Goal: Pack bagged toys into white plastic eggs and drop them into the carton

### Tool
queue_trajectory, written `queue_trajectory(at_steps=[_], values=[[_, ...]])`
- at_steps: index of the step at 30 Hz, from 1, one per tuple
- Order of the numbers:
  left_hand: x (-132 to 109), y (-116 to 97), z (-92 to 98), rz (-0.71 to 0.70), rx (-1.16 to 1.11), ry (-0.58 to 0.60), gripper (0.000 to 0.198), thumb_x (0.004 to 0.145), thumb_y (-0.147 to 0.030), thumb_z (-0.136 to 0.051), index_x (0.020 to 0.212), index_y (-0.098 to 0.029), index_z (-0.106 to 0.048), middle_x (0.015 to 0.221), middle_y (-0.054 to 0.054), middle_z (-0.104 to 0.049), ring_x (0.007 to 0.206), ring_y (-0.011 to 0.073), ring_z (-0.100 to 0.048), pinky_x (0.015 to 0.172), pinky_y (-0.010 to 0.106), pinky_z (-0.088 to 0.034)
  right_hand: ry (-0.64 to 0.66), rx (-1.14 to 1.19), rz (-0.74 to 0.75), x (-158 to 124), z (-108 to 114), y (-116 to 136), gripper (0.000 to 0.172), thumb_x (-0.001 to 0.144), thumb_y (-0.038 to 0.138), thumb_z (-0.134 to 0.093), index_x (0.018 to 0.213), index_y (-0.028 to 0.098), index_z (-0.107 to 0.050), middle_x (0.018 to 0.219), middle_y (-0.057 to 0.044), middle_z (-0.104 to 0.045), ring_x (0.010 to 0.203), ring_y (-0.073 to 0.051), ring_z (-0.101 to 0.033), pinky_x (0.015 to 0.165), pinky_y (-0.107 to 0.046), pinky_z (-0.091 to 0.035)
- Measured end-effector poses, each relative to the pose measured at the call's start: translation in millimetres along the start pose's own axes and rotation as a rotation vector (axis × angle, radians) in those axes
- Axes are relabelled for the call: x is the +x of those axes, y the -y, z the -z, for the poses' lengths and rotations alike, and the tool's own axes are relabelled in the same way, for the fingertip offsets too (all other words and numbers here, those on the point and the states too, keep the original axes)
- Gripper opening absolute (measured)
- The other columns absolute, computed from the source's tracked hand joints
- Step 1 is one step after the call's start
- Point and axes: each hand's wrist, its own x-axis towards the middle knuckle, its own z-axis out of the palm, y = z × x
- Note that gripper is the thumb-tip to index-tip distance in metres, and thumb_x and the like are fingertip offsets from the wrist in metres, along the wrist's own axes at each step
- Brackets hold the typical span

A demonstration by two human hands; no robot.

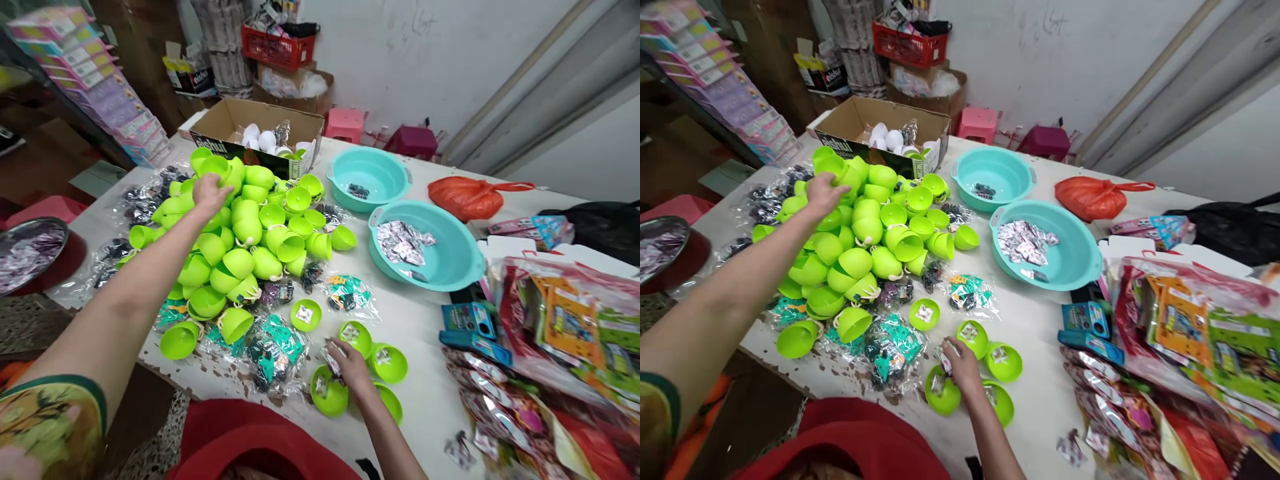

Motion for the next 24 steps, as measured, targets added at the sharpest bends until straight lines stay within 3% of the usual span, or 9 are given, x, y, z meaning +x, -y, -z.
queue_trajectory(at_steps=[3, 4, 6, 9, 12, 15, 18, 21, 24], values=[[-62, -5, 33.8, -0.129, -0.165, -0.095, 0.034, 0.075, -0.049, -0.065, 0.087, -0.017, -0.059, 0.091, 0.002, -0.059, 0.090, 0.0190, -0.054, 0.085, 0.030, -0.044, -0.017, -0.017, -0.001, 4, 6, -1, 0.053, 0.073, 0.051, -0.064, 0.111, 0.014, -0.068, 0.119, -0.014, -0.066, 0.113, -0.033, -0.058, 0.099, -0.044, -0.041], [-96, -8, 42.9, -0.179, -0.253, -0.064, 0.033, 0.073, -0.049, -0.066, 0.083, -0.019, -0.058, 0.087, 0.000, -0.058, 0.085, 0.0176, -0.054, 0.081, 0.029, -0.045, -0.015, -0.026, 0.006, 4, 8, -1, 0.053, 0.075, 0.051, -0.063, 0.112, 0.014, -0.067, 0.120, -0.014, -0.065, 0.113, -0.033, -0.058, 0.098, -0.045, -0.042], [-175, -15, 48.9, -0.262, -0.428, 0.137, 0.031, 0.073, -0.049, -0.067, 0.076, -0.020, -0.057, 0.081, 0.000, -0.057, 0.078, 0.0164, -0.054, 0.072, 0.028, -0.047, 0.011, -0.046, 0.030, 0, 10, -2, 0.048, 0.076, 0.049, -0.062, 0.110, 0.015, -0.068, 0.120, -0.013, -0.065, 0.111, -0.033, -0.058, 0.098, -0.044, -0.041], [-291, -31, 19.5, -0.340, -0.546, 0.475, 0.024, 0.079, -0.044, -0.065, 0.073, -0.021, -0.057, 0.087, 0.002, -0.062, 0.082, 0.0175, -0.055, 0.072, 0.030, -0.047, 0.103, -0.082, 0.066, -16, 11, -5, 0.032, 0.069, 0.039, -0.068, 0.092, 0.017, -0.074, 0.106, -0.011, -0.071, 0.104, -0.032, -0.061, 0.095, -0.042, -0.041], [-369, -49, -39.3, -0.538, -0.452, 0.611, 0.020, 0.080, -0.037, -0.069, 0.074, -0.021, -0.058, 0.084, 0.002, -0.063, 0.084, 0.0190, -0.054, 0.080, 0.033, -0.045, 0.149, -0.107, 0.071, -36, 15, -16, 0.021, 0.064, 0.031, -0.069, 0.080, 0.019, -0.075, 0.091, -0.008, -0.074, 0.095, -0.031, -0.064, 0.090, -0.040, -0.043], [-402, -70, -92.1, -0.662, -0.285, 0.619, 0.014, 0.082, -0.032, -0.067, 0.081, -0.020, -0.060, 0.091, 0.005, -0.063, 0.091, 0.0226, -0.053, 0.080, 0.035, -0.044, 0.066, -0.094, 0.026, -54, 24, -32, 0.021, 0.062, 0.030, -0.070, 0.079, 0.018, -0.075, 0.085, -0.009, -0.073, 0.088, -0.030, -0.064, 0.085, -0.040, -0.043], [-406, -85, -117.5, -0.701, -0.209, 0.650, 0.013, 0.082, -0.030, -0.067, 0.080, -0.019, -0.060, 0.091, 0.006, -0.064, 0.090, 0.0233, -0.054, 0.077, 0.034, -0.044, -0.024, 0.000, -0.038, -68, 36, -45, 0.026, 0.059, 0.036, -0.075, 0.077, 0.016, -0.074, 0.078, -0.008, -0.071, 0.077, -0.026, -0.062, 0.074, -0.035, -0.045], [-399, -88, -114.6, -0.724, -0.224, 0.661, 0.016, 0.090, -0.030, -0.057, 0.079, -0.019, -0.060, 0.086, 0.005, -0.064, 0.083, 0.0195, -0.056, 0.076, 0.031, -0.044, -0.028, 0.192, -0.107, -77, 47, -50, 0.045, 0.064, 0.051, -0.073, 0.090, 0.015, -0.071, 0.063, -0.003, -0.064, 0.054, -0.017, -0.053, 0.051, -0.028, -0.038], [-396, -74, -96.4, -0.693, -0.250, 0.578, 0.026, 0.097, -0.032, -0.040, 0.083, -0.020, -0.059, 0.087, 0.006, -0.063, 0.084, 0.0193, -0.056, 0.079, 0.032, -0.043, -0.021, 0.420, -0.132, -81, 55, -48, 0.055, 0.063, 0.058, -0.073, 0.100, 0.016, -0.068, 0.068, -0.002, -0.064, 0.052, -0.012, -0.049, 0.046, -0.023, -0.033]])
